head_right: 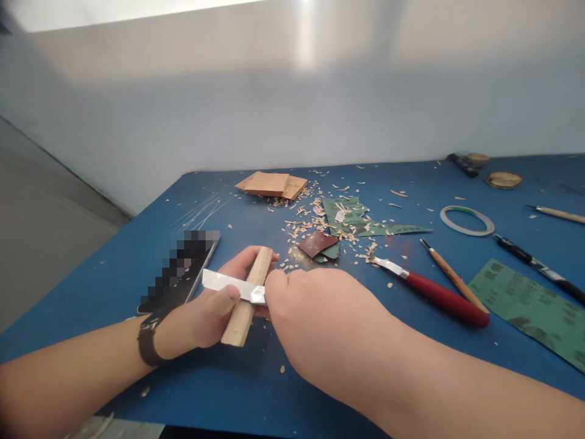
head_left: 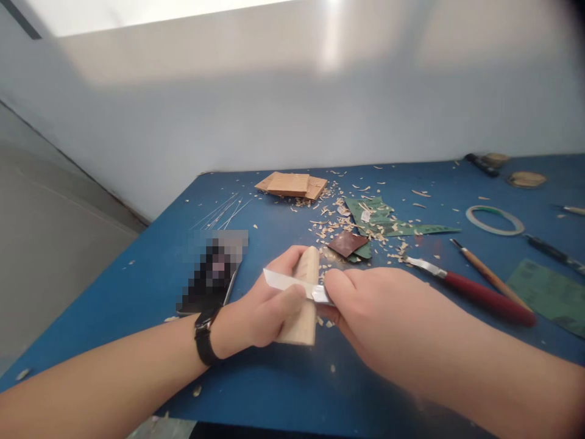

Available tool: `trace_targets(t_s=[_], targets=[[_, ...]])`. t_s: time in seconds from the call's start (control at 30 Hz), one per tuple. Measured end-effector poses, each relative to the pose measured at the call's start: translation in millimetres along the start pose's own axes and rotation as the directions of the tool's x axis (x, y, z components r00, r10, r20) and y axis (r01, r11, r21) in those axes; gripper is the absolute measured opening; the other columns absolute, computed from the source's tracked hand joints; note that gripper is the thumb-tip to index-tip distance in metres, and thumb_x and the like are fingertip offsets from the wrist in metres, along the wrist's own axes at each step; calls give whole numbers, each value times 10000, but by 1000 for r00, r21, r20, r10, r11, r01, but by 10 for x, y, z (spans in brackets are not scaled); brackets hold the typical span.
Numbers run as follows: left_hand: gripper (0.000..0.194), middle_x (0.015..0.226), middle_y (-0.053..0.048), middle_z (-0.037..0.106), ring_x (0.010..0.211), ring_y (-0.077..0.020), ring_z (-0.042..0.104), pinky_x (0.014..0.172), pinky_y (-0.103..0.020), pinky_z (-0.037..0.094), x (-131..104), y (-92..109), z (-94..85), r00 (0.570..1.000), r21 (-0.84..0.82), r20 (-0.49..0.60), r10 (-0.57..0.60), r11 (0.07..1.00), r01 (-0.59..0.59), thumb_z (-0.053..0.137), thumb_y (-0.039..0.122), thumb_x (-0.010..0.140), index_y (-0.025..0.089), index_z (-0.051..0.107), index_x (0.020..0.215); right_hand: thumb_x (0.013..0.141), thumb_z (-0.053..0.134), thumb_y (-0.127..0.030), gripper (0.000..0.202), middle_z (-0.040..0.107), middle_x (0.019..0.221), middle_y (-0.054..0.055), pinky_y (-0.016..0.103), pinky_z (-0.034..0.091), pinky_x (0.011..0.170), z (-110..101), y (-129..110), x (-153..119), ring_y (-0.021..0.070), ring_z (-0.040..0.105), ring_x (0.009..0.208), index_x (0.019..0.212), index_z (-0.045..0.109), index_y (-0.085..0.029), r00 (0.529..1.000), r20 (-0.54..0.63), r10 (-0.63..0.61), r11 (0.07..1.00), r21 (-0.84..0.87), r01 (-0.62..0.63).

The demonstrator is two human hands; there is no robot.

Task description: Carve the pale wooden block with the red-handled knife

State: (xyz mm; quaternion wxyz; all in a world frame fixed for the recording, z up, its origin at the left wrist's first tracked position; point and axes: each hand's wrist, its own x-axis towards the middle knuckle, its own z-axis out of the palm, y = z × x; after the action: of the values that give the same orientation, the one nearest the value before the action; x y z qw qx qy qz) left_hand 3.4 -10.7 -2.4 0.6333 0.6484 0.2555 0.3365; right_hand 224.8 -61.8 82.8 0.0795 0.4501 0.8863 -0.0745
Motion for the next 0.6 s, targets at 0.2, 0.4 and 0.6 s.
trace_targets(t_s=[0.2, 0.4, 0.6], targets=[[669, 1157, -96, 630, 993, -263, 649, 863, -400, 618, -3, 14, 15, 1000, 11, 6, -20, 1000, 20, 673, 771, 1006, 232, 609, 1396, 982, 690, -134, 168, 735, 895, 37, 381, 310, 518, -20, 21, 29, 267, 711, 714, 1034, 712, -292, 999, 29, 42, 999, -35, -41], [538, 1004, -50, 602, 826, -193, 558, 732, -321, 518, 53, 79, 69, 997, 15, -54, -49, 999, 50, 637, 737, 1053, 216, 629, 1187, 1022, 656, -163, 134, 733, 892, 54, 376, 302, 521, -14, 82, 100, 278, 704, 707, 1050, 693, -289, 994, -2, 105, 992, -65, -105], [585, 958, -25, 555, 774, -166, 493, 692, -291, 473, 74, 24, 75, 990, -48, -111, -87, 996, 82, 598, 792, 1055, 219, 658, 1153, 1037, 662, -205, 95, 740, 875, 46, 377, 320, 531, -51, 108, 105, 275, 696, 699, 1054, 692, -294, 991, -15, 131, 989, -60, -132]])
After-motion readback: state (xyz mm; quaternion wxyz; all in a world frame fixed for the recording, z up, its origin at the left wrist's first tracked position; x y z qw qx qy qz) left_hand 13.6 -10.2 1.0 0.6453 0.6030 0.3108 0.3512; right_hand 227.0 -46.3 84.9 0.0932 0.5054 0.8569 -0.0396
